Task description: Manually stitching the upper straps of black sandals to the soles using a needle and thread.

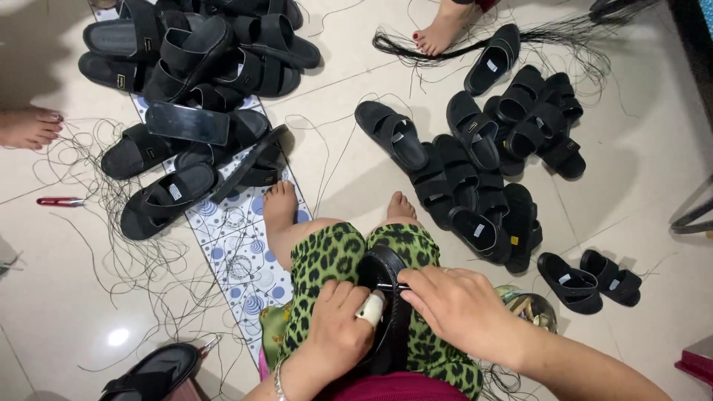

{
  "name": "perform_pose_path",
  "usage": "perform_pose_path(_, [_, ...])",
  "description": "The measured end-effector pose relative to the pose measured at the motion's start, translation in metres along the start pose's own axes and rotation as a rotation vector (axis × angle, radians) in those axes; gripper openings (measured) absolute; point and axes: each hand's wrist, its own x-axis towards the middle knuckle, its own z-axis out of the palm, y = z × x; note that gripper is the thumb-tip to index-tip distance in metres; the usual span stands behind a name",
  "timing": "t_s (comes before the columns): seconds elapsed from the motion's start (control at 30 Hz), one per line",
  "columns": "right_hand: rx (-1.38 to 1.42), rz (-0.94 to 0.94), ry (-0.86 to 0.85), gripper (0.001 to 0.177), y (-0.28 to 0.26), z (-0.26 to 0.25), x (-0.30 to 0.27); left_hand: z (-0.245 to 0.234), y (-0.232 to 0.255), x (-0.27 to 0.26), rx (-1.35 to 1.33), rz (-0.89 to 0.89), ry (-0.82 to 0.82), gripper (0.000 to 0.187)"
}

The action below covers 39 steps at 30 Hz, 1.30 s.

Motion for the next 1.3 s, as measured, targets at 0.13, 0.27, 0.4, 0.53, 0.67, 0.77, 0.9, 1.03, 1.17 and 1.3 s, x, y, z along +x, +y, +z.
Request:
perform_pose_path(0.13, [-0.081,0.001,-0.050,0.020,-0.002,0.003,-0.002,-0.019,0.006,0.001,-0.889,-0.480,-0.118,0.015])
perform_pose_path(0.27, [0.013,-0.038,-0.006,0.014,-0.001,0.000,0.002,-0.011,-0.005,-0.015,-1.519,-0.930,-0.071,0.020])
perform_pose_path(0.4, [-0.026,-0.087,0.051,0.022,-0.003,0.003,-0.003,-0.008,-0.004,0.000,-0.574,-0.677,-0.033,0.022])
perform_pose_path(0.53, [-0.015,-0.142,0.131,0.024,0.001,0.003,-0.005,-0.012,0.006,0.008,-0.484,-0.554,-0.215,0.032])
perform_pose_path(0.67, [0.031,-0.119,-0.039,0.032,0.014,-0.004,-0.019,-0.017,0.003,0.012,-0.572,-0.551,-0.213,0.034])
perform_pose_path(0.77, [-0.031,-0.250,-0.283,0.061,0.043,-0.043,-0.025,-0.022,0.003,0.024,-0.540,-0.454,-0.148,0.031])
perform_pose_path(0.9, [0.114,0.446,-0.367,0.047,0.056,-0.049,-0.053,-0.022,-0.006,0.018,-0.519,-0.513,-0.112,0.027])
perform_pose_path(1.03, [0.904,0.481,-0.091,0.037,0.054,0.031,-0.069,-0.020,-0.006,0.016,-0.439,-0.620,-0.314,0.014])
perform_pose_path(1.17, [1.499,0.533,0.190,0.026,0.030,0.059,-0.064,0.007,-0.007,-0.002,-0.279,-0.541,-0.130,0.035])
perform_pose_path(1.3, [1.431,0.298,-0.110,0.031,0.023,0.041,-0.062,0.025,-0.016,-0.006,-0.195,-0.526,-0.007,0.040])
